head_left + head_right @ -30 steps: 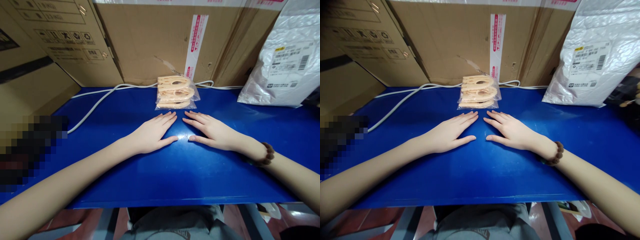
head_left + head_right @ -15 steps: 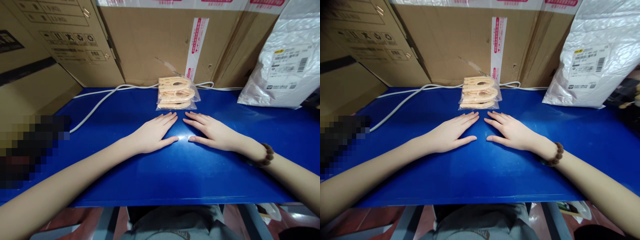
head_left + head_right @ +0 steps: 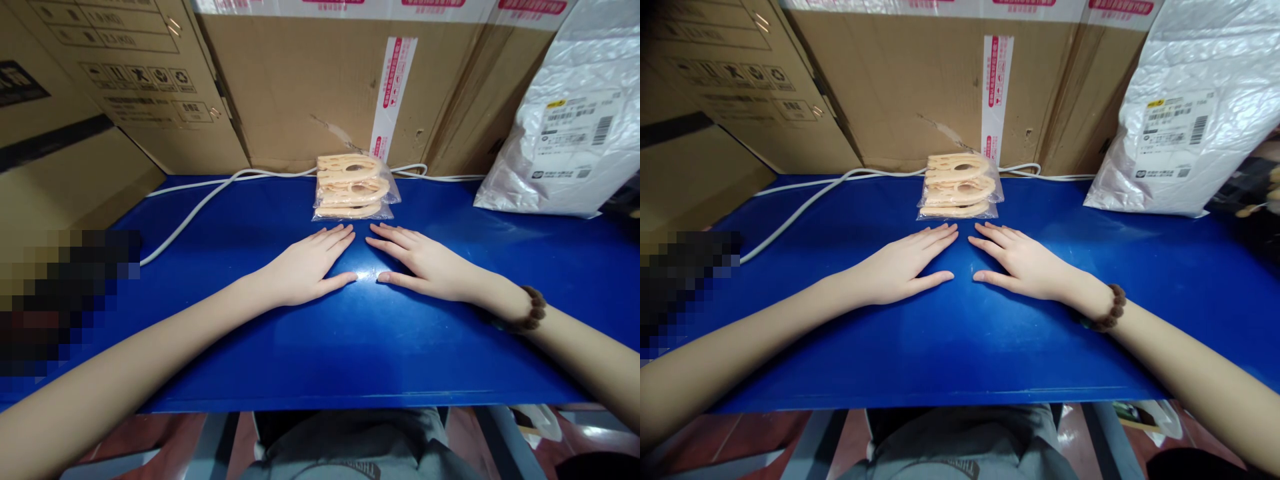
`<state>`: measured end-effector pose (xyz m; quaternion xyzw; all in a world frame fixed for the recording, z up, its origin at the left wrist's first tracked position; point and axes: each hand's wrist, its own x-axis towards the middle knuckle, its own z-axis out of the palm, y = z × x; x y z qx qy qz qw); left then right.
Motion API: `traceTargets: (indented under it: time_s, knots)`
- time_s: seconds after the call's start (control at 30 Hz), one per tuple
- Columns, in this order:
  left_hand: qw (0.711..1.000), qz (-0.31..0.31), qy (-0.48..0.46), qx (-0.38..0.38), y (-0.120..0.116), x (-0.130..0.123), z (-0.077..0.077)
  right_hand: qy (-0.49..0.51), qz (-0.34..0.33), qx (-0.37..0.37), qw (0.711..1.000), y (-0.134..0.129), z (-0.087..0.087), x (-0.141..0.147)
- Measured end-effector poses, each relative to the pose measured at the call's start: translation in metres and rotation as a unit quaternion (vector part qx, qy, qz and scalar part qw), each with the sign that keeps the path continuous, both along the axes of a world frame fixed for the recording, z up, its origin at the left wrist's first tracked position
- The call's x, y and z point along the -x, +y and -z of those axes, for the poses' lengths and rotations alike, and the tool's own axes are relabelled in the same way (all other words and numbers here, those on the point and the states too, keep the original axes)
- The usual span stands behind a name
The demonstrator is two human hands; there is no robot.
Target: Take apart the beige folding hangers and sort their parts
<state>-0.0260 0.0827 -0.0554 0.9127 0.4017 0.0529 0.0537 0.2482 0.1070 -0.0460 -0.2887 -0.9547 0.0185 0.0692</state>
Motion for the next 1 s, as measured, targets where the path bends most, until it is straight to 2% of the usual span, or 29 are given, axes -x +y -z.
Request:
traceTargets:
  time_s: [0.33,0.47,0.53,0.6,0.7,0.77,0.8,0.87,0.9,1.0]
  knots:
    - [1.0,-0.001,0.004,-0.007,0.001,0.001,0.002,0.007,0.0,0.006,1.0,0.0,0.001,-0.001]
    - [0.998,0.017,-0.015,-0.065,-0.002,-0.001,0.0,0.026,-0.012,0.001,1.0,-0.001,0.0,0.0]
    - [0.991,0.029,-0.065,-0.117,0.0,-0.005,-0.007,0.06,-0.03,-0.015,0.998,0.0,-0.005,0.007]
    - [0.974,0.011,-0.156,-0.166,0.01,-0.01,-0.016,0.085,-0.041,-0.046,0.994,0.005,-0.015,0.02]
    - [0.918,-0.107,-0.331,-0.193,0.046,-0.015,-0.027,0.056,-0.023,-0.103,0.993,0.024,-0.033,0.048]
    - [0.882,-0.17,-0.411,-0.157,0.081,-0.015,-0.026,0.036,0.021,-0.119,0.992,0.043,-0.042,0.066]
    - [0.868,-0.197,-0.436,-0.129,0.1,-0.014,-0.022,0.035,0.065,-0.117,0.99,0.054,-0.045,0.073]
    - [0.834,-0.242,-0.493,-0.046,0.132,-0.01,-0.01,0.04,0.212,-0.102,0.971,0.077,-0.048,0.077]
    - [0.83,-0.241,-0.503,-0.02,0.144,-0.007,-0.004,0.048,0.289,-0.077,0.953,0.088,-0.048,0.075]
    - [0.827,-0.196,-0.526,0.023,0.165,-0.003,0.012,0.046,0.352,-0.023,0.934,0.118,-0.049,0.056]
